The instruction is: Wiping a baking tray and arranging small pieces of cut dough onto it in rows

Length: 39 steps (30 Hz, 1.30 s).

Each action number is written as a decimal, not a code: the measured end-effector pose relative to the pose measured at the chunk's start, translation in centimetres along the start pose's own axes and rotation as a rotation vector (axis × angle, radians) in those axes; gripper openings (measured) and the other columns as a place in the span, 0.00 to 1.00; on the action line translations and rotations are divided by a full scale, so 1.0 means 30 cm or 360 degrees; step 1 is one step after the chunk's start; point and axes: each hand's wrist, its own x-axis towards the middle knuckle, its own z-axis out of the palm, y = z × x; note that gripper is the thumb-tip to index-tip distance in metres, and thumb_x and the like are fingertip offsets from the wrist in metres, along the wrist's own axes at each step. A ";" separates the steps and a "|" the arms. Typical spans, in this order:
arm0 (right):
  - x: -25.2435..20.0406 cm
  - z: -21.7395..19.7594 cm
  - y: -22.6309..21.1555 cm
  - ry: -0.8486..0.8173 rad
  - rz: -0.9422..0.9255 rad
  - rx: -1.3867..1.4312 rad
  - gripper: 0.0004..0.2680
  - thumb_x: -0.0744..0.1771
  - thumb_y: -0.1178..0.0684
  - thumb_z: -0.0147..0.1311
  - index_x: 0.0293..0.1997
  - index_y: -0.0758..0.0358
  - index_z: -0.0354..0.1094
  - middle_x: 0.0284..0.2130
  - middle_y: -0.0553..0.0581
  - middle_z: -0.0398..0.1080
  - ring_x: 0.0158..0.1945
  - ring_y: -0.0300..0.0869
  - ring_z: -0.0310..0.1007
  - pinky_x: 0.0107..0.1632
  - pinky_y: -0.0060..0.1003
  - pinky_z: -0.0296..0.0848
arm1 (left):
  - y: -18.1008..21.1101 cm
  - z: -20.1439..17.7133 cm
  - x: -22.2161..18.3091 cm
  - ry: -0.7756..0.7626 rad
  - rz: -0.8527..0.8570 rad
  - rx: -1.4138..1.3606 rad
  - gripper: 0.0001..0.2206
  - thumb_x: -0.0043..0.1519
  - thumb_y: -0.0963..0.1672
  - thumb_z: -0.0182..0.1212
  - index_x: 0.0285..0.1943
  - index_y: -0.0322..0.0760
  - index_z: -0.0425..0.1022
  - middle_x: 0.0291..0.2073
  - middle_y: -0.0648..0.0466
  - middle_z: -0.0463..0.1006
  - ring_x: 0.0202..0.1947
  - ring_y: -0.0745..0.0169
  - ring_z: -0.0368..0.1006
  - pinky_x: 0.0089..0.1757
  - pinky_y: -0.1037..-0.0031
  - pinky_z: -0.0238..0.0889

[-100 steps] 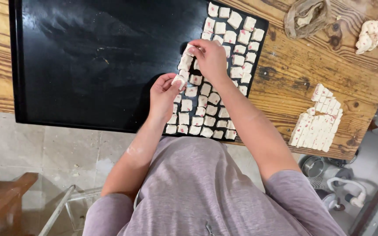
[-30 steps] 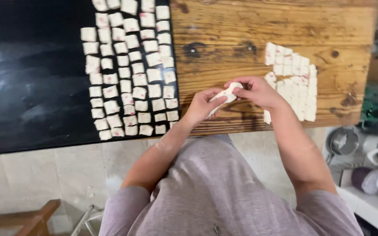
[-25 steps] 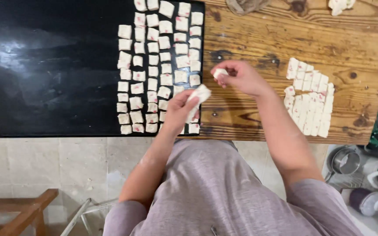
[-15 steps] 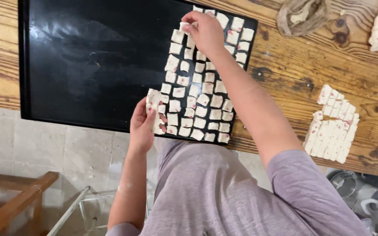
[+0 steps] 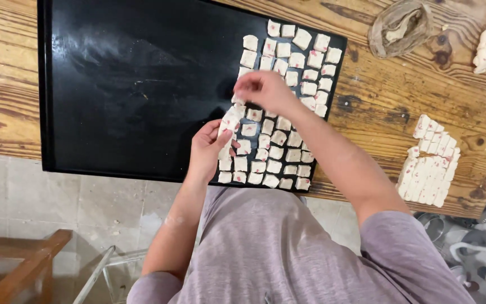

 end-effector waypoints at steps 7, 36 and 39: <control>0.051 -0.017 -0.051 -0.0578 -0.0128 -0.0171 0.15 0.69 0.44 0.49 0.63 0.52 0.68 0.55 0.49 0.75 0.54 0.37 0.77 0.54 0.33 0.76 | -0.012 -0.034 0.060 -0.0096 0.0092 -0.0099 0.14 0.65 0.40 0.62 0.58 0.26 0.71 0.43 0.46 0.81 0.28 0.57 0.76 0.27 0.75 0.70; -0.147 0.391 0.202 0.0449 -0.0177 0.0115 0.08 0.66 0.55 0.67 0.48 0.57 0.78 0.38 0.53 0.75 0.36 0.37 0.76 0.40 0.26 0.79 | -0.219 -0.242 -0.211 0.0117 -0.0037 0.0088 0.17 0.59 0.34 0.67 0.58 0.26 0.76 0.43 0.41 0.83 0.36 0.55 0.83 0.37 0.72 0.80; -0.200 0.443 0.192 0.0428 -0.0282 0.0084 0.08 0.65 0.56 0.68 0.48 0.56 0.78 0.39 0.52 0.73 0.38 0.38 0.76 0.41 0.26 0.80 | -0.186 -0.271 -0.308 0.0181 0.0100 0.0128 0.18 0.62 0.34 0.61 0.63 0.29 0.74 0.47 0.42 0.81 0.45 0.53 0.81 0.46 0.67 0.78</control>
